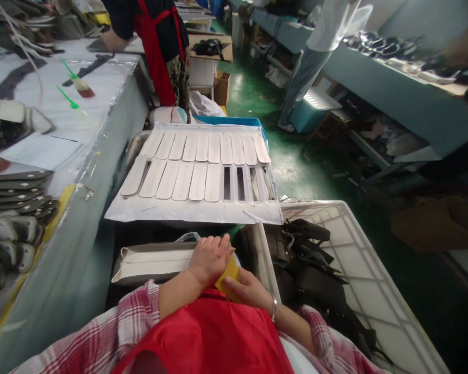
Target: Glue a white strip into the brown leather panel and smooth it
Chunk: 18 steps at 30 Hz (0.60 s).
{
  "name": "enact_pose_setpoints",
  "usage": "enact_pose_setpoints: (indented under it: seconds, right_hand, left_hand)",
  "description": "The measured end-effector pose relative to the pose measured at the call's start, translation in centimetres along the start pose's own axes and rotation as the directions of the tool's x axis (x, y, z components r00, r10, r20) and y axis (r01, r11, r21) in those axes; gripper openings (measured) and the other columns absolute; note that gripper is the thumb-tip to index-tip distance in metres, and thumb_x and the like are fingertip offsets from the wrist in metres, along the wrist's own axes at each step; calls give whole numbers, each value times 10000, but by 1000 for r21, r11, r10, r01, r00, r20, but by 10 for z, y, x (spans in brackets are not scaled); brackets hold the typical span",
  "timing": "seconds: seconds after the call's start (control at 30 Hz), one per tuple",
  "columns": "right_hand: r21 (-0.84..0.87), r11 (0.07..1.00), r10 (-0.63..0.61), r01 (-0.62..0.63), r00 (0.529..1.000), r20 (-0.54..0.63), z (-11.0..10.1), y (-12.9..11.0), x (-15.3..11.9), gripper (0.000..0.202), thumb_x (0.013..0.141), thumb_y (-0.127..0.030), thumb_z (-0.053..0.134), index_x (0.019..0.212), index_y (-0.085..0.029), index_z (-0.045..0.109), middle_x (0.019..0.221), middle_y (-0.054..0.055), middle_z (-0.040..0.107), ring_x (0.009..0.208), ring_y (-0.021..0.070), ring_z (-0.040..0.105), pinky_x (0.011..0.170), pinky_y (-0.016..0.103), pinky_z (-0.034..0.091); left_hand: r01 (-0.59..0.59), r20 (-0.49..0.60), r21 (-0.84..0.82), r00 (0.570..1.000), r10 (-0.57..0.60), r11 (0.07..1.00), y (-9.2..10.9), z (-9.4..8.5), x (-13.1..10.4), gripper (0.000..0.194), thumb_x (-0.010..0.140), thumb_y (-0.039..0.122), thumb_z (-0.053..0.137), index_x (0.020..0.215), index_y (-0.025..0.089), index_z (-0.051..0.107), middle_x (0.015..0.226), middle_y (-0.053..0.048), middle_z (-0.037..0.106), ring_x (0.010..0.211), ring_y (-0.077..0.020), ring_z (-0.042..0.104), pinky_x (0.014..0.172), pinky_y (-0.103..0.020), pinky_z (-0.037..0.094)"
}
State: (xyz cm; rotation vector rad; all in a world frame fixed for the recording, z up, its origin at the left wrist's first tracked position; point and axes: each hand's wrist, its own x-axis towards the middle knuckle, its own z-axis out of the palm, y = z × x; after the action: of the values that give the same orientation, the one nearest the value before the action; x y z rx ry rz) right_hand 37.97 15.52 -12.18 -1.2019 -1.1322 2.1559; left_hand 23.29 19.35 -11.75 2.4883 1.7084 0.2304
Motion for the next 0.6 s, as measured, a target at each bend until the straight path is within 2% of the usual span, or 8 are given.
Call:
enact_pose_setpoints:
  seconds: [0.17,0.3,0.37,0.43,0.53,0.6]
  right_hand:
    - [19,998,64,-64,998,-2,1,-2,0,394,688,-522,593,809,-167,474,544,-34,541,384,85,478,363,197,366]
    - [-42,999,25,-23,999,31,0,-8,-3,449,651,-548,614,806,-164,440,518,-44,539,342,82,472,331,188,369]
    - [-65,998,21,-17,998,66,-4,-11,-8,448,649,-541,619,809,-157,453,518,-40,543,344,78,472,334,184,373]
    - [-50,999,17,-13,998,63,-12,-12,-17,420,665,-524,615,799,-155,466,518,-33,545,347,79,472,330,183,368]
    - [95,994,-45,53,995,-88,-26,-9,-36,362,695,-480,613,789,-173,445,547,-34,550,356,66,459,330,173,354]
    - [202,973,-71,113,976,-204,-32,-6,-47,336,713,-451,613,795,-182,429,573,-36,552,372,54,454,348,167,358]
  left_hand:
    - [87,44,-25,995,-86,996,4,-2,2,436,920,385,242,1164,116,484,880,-120,608,830,-260,546,728,-391,388]
    - [131,17,-32,991,-130,991,9,-4,1,433,917,398,258,1119,107,507,778,-125,636,742,-257,598,679,-378,426]
    - [139,10,-65,990,-139,988,6,-8,-2,430,910,408,289,1138,111,500,730,-109,652,686,-245,620,649,-357,451]
    - [137,-5,-124,990,-139,983,-2,-17,-9,428,916,407,284,1189,132,466,784,-92,675,727,-217,640,675,-320,475]
    - [153,-59,-216,984,-169,964,-23,-35,-27,440,940,388,191,1242,159,414,1029,-76,648,949,-155,608,814,-250,463]
    - [177,-106,-267,972,-212,947,-35,-44,-42,458,938,394,176,1235,147,423,1144,-81,593,1057,-152,552,901,-262,429]
